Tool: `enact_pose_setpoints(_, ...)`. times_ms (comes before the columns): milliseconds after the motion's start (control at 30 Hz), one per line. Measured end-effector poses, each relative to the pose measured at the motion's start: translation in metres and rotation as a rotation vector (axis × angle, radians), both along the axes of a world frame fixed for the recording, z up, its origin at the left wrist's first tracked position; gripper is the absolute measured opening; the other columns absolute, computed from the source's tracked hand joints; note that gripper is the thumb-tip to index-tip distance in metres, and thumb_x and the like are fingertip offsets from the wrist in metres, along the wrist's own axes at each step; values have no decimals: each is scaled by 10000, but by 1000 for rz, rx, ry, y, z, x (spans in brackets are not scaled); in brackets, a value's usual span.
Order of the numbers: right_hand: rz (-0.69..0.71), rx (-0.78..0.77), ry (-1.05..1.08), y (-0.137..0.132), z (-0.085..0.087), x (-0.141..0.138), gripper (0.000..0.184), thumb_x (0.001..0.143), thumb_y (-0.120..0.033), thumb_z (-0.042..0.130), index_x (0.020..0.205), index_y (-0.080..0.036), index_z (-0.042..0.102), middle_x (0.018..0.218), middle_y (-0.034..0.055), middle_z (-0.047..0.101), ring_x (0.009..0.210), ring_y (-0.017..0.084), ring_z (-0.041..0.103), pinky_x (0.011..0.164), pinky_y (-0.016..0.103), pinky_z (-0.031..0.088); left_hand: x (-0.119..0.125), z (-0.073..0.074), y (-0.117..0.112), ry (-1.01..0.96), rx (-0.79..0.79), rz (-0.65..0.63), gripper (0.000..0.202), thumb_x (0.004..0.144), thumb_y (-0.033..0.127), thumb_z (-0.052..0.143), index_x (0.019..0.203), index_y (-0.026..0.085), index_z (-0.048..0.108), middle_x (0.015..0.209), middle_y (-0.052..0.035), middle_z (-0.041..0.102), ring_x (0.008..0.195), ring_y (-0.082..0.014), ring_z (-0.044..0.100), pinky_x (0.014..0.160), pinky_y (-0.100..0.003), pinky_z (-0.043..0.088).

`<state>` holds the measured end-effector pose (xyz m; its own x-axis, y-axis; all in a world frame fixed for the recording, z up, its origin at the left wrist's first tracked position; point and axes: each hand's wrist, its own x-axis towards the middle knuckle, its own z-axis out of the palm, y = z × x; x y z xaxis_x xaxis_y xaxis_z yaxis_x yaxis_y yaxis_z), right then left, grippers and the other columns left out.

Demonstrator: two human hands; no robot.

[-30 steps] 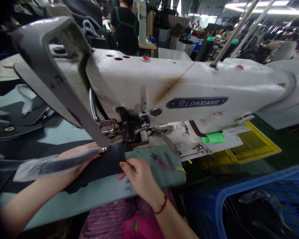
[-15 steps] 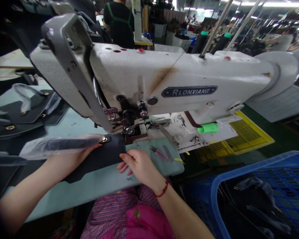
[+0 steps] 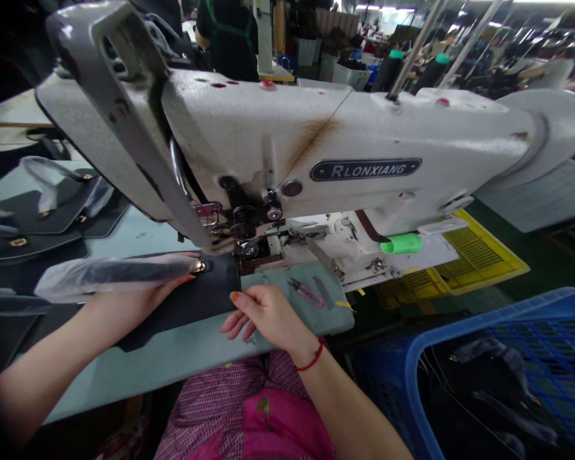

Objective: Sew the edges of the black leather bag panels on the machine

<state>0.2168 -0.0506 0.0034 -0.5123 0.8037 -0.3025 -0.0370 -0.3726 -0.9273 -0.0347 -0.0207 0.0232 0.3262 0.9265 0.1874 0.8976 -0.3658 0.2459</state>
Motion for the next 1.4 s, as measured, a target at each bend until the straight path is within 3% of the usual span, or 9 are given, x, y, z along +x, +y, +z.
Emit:
enact_pose_setpoints(133,-24,-6,5,-1,-2,-1,526,866,-600,567,711,-101,628,697,86,717,537,113,665,454,156,465,2,5,-1,-41,-4,-78,506,955,494,374,1233,145,612,1297,-124,635,1162,-255,594,1070,-411,402)
enact_pose_setpoints(233,-49,7,7,-3,-6,-3,532,865,-599,568,705,-97,639,684,87,715,525,111,658,463,161,467,2,6,0,-97,-67,-77,463,950,472,414,1218,153,617,1310,-116,628,1168,-249,599,1088,-421,397)
enact_pose_setpoints(333,-88,39,-5,-5,-13,-5,532,874,-586,564,686,-95,641,670,88,712,512,107,649,463,161,461,0,-1,3,-171,-124,-64,449,938,464,431,1203,157,622,1300,-114,634,1171,-268,604,1092,-454,405)
enact_pose_setpoints(467,-127,74,-32,-8,-21,-7,523,888,-563,560,666,-96,635,633,82,700,504,101,642,471,156,459,-5,-13,7,-221,-148,-143,366,931,396,423,1137,201,653,1302,-91,637,1180,-273,605,1072,-434,442)
enact_pose_setpoints(733,-105,83,-58,-6,-21,-4,548,891,-568,554,646,-89,656,604,85,688,489,97,628,493,162,468,-7,-10,5,-19,-121,-191,338,961,329,373,1141,208,632,1252,-105,650,1168,-290,600,997,-458,488)
enact_pose_setpoints(933,-102,57,-31,-5,-24,-3,547,897,-558,557,642,-87,668,602,87,690,489,97,630,490,158,471,-19,-17,5,120,-18,-300,358,946,204,410,1250,223,598,1333,-103,598,1240,-292,552,1006,-445,483)
enact_pose_setpoints(1200,-88,40,-21,1,-19,-4,580,872,-603,562,626,-88,669,562,69,663,475,91,615,485,155,466,-22,-21,9,144,64,-274,392,935,220,378,1244,221,618,1321,-93,626,1220,-287,580,1014,-434,478)
enact_pose_setpoints(1400,-87,-2,-3,0,-18,-4,588,845,-636,572,615,-102,657,568,64,659,484,99,619,490,163,468,-19,-11,10,96,38,-314,386,938,242,362,1191,242,654,1300,-87,643,1225,-275,575,1041,-439,445)
